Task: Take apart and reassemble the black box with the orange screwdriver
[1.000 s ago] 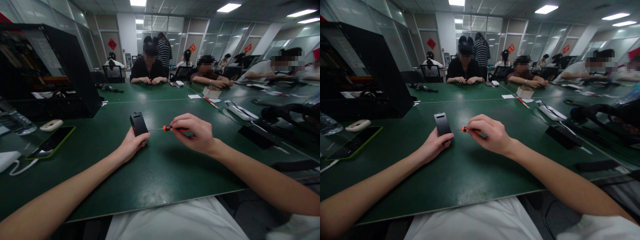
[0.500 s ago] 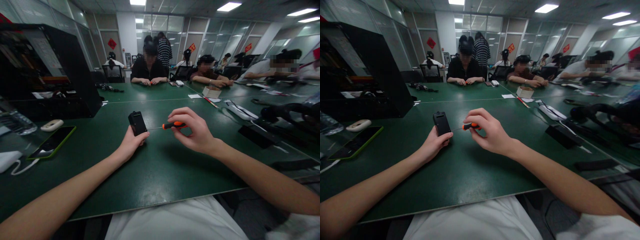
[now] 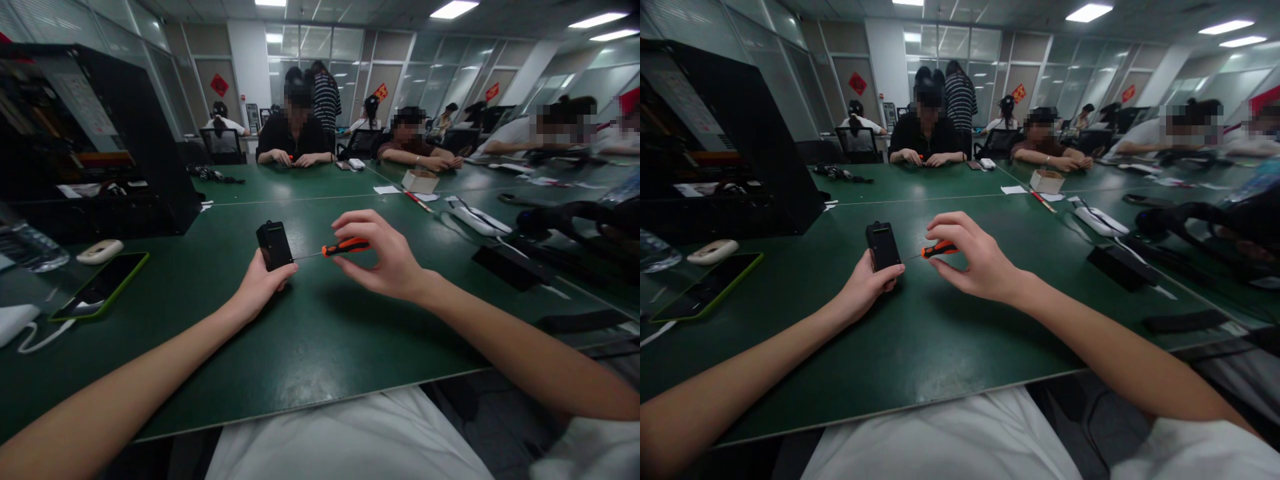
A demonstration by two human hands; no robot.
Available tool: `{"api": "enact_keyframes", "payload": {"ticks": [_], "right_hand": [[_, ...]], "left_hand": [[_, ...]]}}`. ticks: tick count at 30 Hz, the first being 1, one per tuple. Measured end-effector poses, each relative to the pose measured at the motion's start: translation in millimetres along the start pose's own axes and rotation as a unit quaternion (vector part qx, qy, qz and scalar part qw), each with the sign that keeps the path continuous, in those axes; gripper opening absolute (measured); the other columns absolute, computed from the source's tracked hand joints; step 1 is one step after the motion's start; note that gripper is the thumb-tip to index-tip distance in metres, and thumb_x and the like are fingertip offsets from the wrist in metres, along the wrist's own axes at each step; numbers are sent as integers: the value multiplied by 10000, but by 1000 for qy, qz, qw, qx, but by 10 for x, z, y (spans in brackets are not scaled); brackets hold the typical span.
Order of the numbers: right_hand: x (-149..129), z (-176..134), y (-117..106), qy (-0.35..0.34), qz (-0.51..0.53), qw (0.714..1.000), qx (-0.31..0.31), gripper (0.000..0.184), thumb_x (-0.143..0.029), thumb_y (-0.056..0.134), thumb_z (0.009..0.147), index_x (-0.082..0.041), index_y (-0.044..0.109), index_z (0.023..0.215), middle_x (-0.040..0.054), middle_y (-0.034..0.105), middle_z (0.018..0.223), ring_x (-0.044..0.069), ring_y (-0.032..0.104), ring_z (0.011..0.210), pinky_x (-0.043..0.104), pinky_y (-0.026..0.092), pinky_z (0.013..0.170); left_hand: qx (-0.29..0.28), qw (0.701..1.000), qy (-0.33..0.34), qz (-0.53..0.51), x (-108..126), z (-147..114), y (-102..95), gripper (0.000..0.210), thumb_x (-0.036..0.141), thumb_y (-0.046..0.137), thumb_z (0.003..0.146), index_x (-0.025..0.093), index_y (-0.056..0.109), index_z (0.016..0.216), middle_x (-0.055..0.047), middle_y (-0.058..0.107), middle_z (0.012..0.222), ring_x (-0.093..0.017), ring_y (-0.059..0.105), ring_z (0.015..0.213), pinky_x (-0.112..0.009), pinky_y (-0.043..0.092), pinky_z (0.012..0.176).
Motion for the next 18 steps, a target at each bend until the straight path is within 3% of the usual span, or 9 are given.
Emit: {"api": "enact_keyframes", "payload": {"ticks": [3, 8, 10, 14, 18], "right_hand": [[36, -6, 0, 20, 4, 1000, 20, 217, -172, 615, 921, -232, 582, 1127, 65, 663, 1026, 185, 659, 961, 336, 587, 834], [92, 5, 12, 46, 37, 997, 58, 338, -155, 641, 855, -224, 564, 1176, 97, 632, 1171, 211, 643, 1066, 362, 586, 870], [125, 2, 22, 38, 39, 997, 47, 284, -180, 659, 865, -218, 573, 1132, 86, 647, 1119, 197, 653, 1020, 341, 586, 842], [245, -62, 30, 34, -27, 999, 33, 109, -255, 672, 923, -199, 604, 987, 33, 684, 888, 149, 662, 793, 280, 553, 733], [325, -143, 69, 33, -58, 996, 58, 181, -289, 687, 924, -199, 614, 1064, 34, 706, 916, 147, 686, 772, 262, 567, 697]], "left_hand": [[-11, 1000, 7, 12, 18, -10, 13, 498, 329, 834, 747, 189, 468, 1054, 57, 541, 737, -80, 483, 520, -215, 367, 472], [-10, 999, 6, 30, 76, -33, 33, 489, 321, 827, 736, 188, 461, 1032, 61, 539, 705, -87, 480, 513, -219, 360, 470], [-8, 999, 2, 32, 91, -40, 31, 485, 325, 819, 737, 189, 454, 1026, 65, 534, 692, -88, 476, 506, -218, 358, 469], [-11, 999, -3, 38, 82, -42, 13, 488, 342, 806, 750, 195, 444, 1041, 73, 530, 679, -91, 478, 499, -215, 357, 461], [8, 999, 4, 47, 36, -18, -30, 486, 355, 790, 769, 206, 421, 1048, 79, 533, 663, -100, 493, 501, -214, 366, 468]]}}
Point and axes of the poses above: each hand's wrist, its own z-axis towards the middle knuckle, its own y-axis out of the palm, x = y × z, the point moved 3 cm from there along z, towards the middle knuckle
